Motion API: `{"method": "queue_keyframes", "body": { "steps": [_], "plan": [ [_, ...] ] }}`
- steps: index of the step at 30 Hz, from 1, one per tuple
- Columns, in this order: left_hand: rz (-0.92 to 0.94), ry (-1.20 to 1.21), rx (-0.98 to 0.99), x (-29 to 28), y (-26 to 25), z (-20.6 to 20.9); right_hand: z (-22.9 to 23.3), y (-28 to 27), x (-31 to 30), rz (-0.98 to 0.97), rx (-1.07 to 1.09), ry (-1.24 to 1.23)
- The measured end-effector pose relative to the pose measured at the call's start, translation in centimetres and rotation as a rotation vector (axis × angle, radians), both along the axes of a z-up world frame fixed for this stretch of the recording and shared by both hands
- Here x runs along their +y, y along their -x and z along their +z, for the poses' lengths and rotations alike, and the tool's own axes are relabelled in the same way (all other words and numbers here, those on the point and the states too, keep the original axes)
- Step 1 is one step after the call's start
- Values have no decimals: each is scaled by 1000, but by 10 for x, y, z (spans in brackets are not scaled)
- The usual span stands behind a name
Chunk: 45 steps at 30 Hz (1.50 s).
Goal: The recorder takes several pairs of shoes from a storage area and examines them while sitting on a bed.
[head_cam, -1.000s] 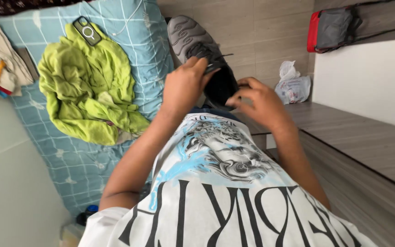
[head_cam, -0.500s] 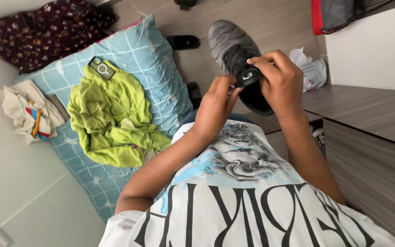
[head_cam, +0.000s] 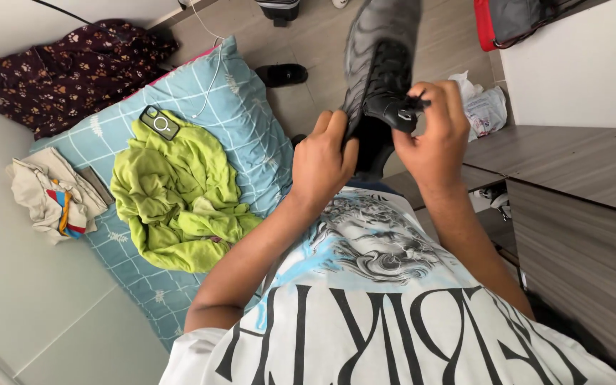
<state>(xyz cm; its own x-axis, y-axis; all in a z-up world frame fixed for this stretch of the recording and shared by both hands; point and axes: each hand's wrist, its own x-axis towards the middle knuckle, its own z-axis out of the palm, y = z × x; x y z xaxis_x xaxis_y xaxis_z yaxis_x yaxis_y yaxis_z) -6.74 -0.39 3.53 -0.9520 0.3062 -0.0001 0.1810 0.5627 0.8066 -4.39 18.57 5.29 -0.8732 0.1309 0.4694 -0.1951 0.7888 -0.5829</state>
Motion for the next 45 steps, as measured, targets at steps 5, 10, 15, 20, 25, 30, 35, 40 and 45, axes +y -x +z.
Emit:
{"method": "queue_keyframes", "body": {
  "steps": [5, 10, 15, 20, 25, 30, 35, 40, 45],
  "plan": [
    [-156, 109, 135, -8, -8, -11, 21, 12, 7, 125, -187, -263],
    [-299, 165, 515, -35, -4, -18, 17, 21, 52, 448, -438, -232],
    [-362, 208, 619, -48, 8, -26, 7, 26, 53, 627, -539, -31],
    [-216, 57, 728, -53, 14, -1, 12, 32, 18, 417, -387, 16],
    [-434, 135, 745, -42, 14, 33, -3, 40, 5, 245, -387, 105],
    [-496, 441, 599, -42, 21, 10, -1, 50, 4, 198, -458, 53],
    [-651, 47, 624, -64, 57, 10, -32, 50, 22, 132, -749, 419],
    [-648, -154, 404, -86, 80, 14, -45, 45, 22, 295, -650, 785],
    [-513, -298, 230, -107, 89, 15, -56, 24, 32, 161, -674, 747]
  ]
}}
